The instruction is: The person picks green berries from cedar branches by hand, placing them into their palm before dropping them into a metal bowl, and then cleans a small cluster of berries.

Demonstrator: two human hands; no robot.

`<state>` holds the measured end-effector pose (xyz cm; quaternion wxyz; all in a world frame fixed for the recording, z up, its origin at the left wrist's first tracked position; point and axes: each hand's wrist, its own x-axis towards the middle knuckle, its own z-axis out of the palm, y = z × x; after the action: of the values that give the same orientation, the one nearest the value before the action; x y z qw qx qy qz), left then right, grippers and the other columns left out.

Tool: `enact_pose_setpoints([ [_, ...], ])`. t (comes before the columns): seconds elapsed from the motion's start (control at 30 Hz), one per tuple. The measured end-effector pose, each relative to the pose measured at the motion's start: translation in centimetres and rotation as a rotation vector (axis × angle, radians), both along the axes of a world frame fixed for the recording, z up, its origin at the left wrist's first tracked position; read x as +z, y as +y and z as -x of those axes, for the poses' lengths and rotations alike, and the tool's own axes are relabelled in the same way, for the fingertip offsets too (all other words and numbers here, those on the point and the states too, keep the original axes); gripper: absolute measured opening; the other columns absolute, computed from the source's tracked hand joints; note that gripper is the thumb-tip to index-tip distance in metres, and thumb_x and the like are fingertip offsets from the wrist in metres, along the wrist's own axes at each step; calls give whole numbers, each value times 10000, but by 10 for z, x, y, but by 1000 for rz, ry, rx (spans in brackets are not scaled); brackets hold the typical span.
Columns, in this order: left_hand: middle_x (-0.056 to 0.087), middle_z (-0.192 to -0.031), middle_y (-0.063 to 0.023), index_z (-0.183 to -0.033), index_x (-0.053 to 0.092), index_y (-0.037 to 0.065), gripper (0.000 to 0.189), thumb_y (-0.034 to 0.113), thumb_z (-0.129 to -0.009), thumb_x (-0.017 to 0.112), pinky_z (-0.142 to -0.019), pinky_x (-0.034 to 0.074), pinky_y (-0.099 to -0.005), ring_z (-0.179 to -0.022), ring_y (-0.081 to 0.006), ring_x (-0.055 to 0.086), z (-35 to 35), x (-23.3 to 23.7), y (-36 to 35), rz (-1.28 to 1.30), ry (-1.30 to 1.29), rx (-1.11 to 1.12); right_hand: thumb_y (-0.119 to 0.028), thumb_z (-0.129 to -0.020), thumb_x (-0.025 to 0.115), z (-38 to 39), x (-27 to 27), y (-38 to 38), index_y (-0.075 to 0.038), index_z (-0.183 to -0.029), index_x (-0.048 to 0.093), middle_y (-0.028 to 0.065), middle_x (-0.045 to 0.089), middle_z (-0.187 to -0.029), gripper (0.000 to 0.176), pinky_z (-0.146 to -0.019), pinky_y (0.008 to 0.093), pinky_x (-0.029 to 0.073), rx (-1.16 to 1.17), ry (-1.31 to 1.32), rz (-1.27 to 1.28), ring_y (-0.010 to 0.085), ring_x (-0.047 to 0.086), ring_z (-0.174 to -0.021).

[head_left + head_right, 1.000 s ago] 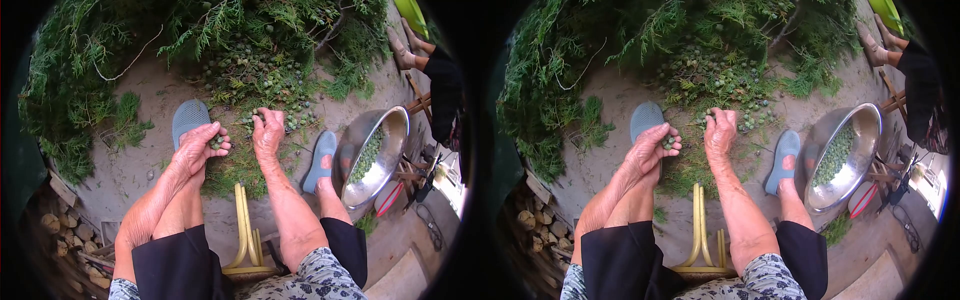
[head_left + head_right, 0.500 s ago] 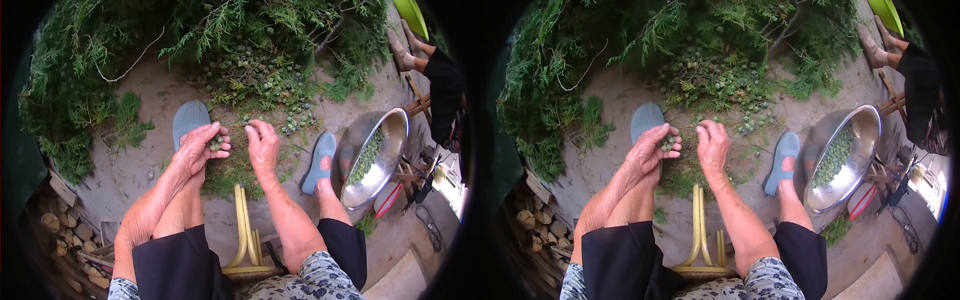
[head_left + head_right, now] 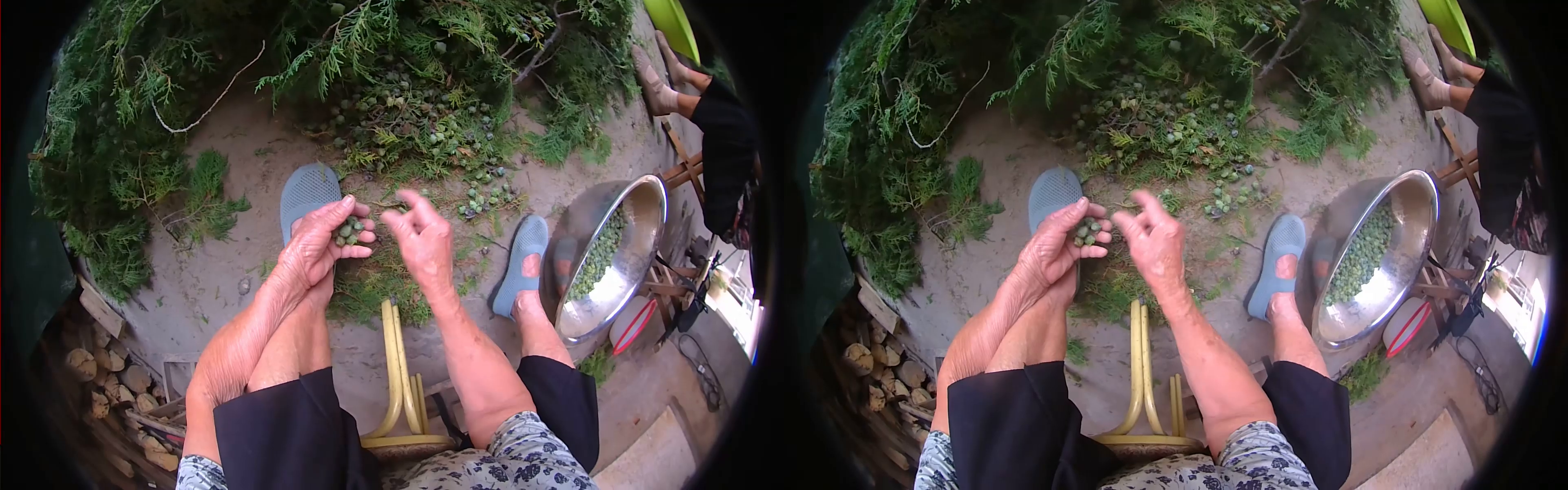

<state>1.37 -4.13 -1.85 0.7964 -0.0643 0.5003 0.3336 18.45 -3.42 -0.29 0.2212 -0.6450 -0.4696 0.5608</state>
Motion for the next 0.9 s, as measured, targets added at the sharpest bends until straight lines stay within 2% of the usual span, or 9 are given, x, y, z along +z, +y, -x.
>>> enact_pose_setpoints([
  [0.07, 628, -874, -127, -1008, 583, -24, 335, 295, -907, 591, -615, 591, -317, -739, -189, 647, 2, -3, 1, -3, -19, -49, -100, -844, 624, -3, -8, 17, -11, -1111, 609, 91, 625, -667, 281, -545, 304, 478, -174, -337, -65, 165, 600, -583],
  [0.1, 628, -874, -127, -1008, 583, -24, 335, 295, -907, 591, -615, 591, -317, -739, -189, 647, 2, -3, 1, -4, -18, -50, -88, -857, 602, -8, -22, 17, -29, -1131, 607, 114, 650, -723, 281, -571, 313, 496, -107, -438, -84, 206, 625, -622],
  [0.27, 628, -869, -131, -1005, 584, -27, 336, 294, -906, 592, -614, 591, -315, -736, -189, 650, 3, -3, 0, -12, -18, -37, -95, -857, 604, -11, -46, -11, -54, -1000, 658, 113, 678, -805, 158, -601, 338, 514, 184, -272, -431, 225, 643, -690],
  [0.33, 628, -870, -133, -1004, 584, -28, 333, 290, -906, 593, -613, 591, -314, -738, -190, 650, 2, -3, 0, -9, -16, -38, -96, -854, 604, -11, -35, -3, -41, -938, 660, 122, 676, -795, 115, -633, 346, 512, -207, -273, -110, 252, 648, -705],
  [0.37, 628, -871, -134, -1004, 585, -28, 330, 287, -906, 593, -612, 591, -313, -740, -190, 650, 2, -2, 0, -12, -13, -41, -93, -826, 640, -13, -39, 2, -38, -954, 661, 77, 635, -700, 142, -571, 276, 461, -284, -330, -222, 135, 564, -597],
  [0.6, 629, -870, -138, -1005, 587, -30, 320, 275, -909, 591, -622, 592, -310, -746, -189, 650, 1, -3, 1, 2, 5, -44, -69, -778, 673, -24, -63, 23, -38, -949, 650, 49, 563, -679, 175, -522, 305, 429, -34, -664, -463, 129, 513, -576],
  [0.73, 634, -869, -140, -1011, 592, -33, 321, 271, -910, 587, -616, 594, -307, -736, -192, 654, -1, -1, 1, 13, 9, -18, -70, -794, 645, -9, -18, 10, -54, -938, 647, 96, 621, -825, 145, -635, 351, 477, -216, -466, -168, 224, 605, -729],
  [0.8, 635, -870, -141, -1013, 593, -33, 320, 270, -911, 587, -612, 594, -305, -731, -193, 655, -2, -1, 1, 20, 8, -10, -60, -808, 635, -4, 2, -6, -39, -906, 651, 78, 605, -804, 102, -621, 340, 475, -125, 82, 68, 187, 589, -720],
  [0.9, 628, -870, -137, -998, 578, -19, 306, 278, -938, 537, -626, 596, -324, -755, -194, 652, 1, -2, 2, 3, -3, -49, -54, -812, 628, -9, -15, -15, -14, -890, 648, 101, 604, -807, 90, -620, 342, 475, -187, -159, -146, 210, 591, -708],
])
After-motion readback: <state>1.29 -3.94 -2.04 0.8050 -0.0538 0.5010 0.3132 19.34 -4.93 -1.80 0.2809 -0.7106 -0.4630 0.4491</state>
